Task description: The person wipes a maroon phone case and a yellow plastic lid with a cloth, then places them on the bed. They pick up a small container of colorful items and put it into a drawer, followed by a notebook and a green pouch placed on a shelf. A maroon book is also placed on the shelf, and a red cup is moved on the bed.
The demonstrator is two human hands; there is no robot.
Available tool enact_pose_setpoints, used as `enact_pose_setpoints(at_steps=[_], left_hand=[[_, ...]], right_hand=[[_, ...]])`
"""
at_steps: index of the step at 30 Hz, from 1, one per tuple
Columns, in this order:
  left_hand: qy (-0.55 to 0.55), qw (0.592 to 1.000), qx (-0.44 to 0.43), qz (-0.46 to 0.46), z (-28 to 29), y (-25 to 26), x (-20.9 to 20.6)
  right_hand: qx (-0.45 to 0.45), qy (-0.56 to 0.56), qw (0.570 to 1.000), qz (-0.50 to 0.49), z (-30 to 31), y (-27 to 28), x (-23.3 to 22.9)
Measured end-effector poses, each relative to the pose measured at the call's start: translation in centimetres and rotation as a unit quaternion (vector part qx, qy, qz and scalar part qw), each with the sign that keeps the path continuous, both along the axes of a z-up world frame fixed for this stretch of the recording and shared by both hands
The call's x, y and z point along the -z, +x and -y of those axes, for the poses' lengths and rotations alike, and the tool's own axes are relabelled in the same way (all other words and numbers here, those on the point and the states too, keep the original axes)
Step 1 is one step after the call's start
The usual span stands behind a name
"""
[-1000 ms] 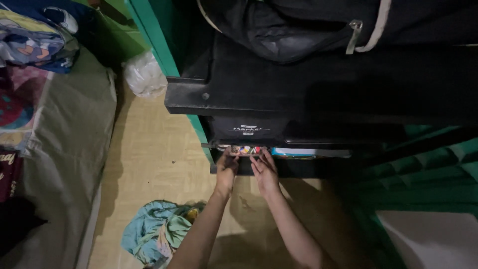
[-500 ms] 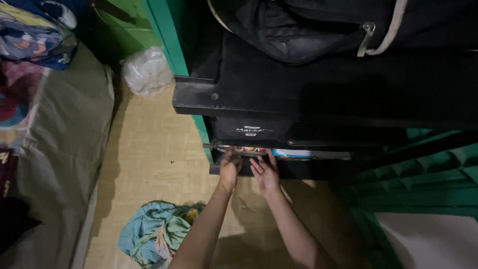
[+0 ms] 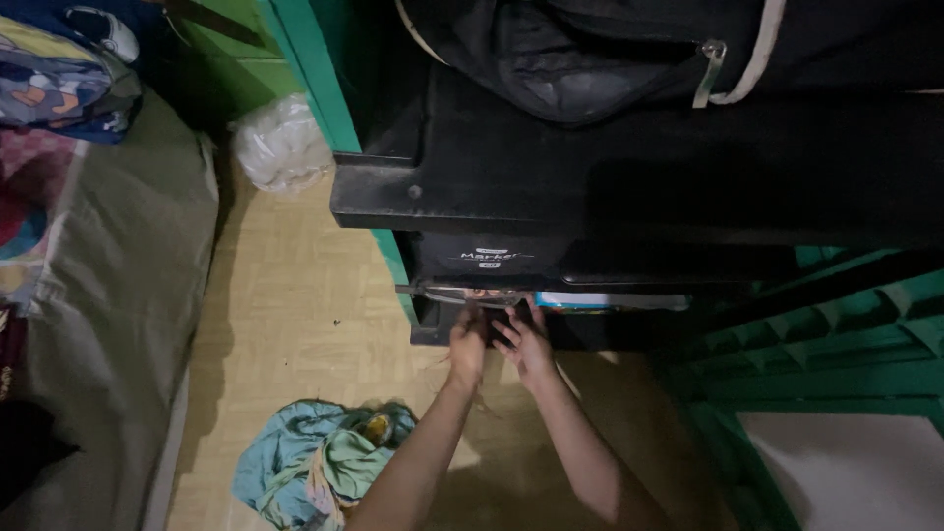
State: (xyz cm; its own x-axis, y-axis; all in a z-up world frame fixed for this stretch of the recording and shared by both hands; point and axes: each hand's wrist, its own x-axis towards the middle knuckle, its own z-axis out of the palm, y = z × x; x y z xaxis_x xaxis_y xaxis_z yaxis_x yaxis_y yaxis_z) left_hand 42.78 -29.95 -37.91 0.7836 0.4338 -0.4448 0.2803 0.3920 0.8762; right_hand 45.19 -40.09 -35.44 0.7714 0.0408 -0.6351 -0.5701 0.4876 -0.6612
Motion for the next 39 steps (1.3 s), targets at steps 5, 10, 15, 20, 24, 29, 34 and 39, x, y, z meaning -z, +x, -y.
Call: enact_pose_setpoints(at_steps=[5,10,15,20,24,29,34,39], left_hand=[[-0.026,0.999,-0.001,0.039,-0.6,1.2,-0.5],[0.016,0.998,0.063,-0.018,-1.9,3.3,5.6],[-0.04,0.999,0.034,-0.015,-2.4,3.1,6.5],[-0.016,0.998,0.056,-0.01,-2.5,2.2,3.8],[-0.016,0.998,0.059,-0.013,-2.2,0.9,-1.9],[0.016,0.998,0.06,-0.002,-2.5,-0.5,0.7],[0.004,0.999,0.04,0.002,-3.5,-3.0,-2.6],[-0.028,0.998,0.028,0.051,-4.0,-5.5,-5.1]], right_hand=[[-0.041,-0.031,0.999,0.01,0.4,0.7,0.8],[-0.068,-0.029,0.997,0.001,0.5,1.6,2.0],[-0.081,-0.02,0.997,0.001,0.2,1.6,2.5],[-0.083,-0.025,0.996,-0.006,1.1,0.8,2.7],[-0.079,-0.025,0.997,-0.006,1.7,-0.4,2.1],[-0.08,-0.028,0.996,0.002,2.1,-2.1,-0.7],[-0.08,-0.019,0.997,-0.007,2.4,-3.7,-3.4],[-0.097,-0.034,0.995,0.001,2.5,-5.4,-7.5]])
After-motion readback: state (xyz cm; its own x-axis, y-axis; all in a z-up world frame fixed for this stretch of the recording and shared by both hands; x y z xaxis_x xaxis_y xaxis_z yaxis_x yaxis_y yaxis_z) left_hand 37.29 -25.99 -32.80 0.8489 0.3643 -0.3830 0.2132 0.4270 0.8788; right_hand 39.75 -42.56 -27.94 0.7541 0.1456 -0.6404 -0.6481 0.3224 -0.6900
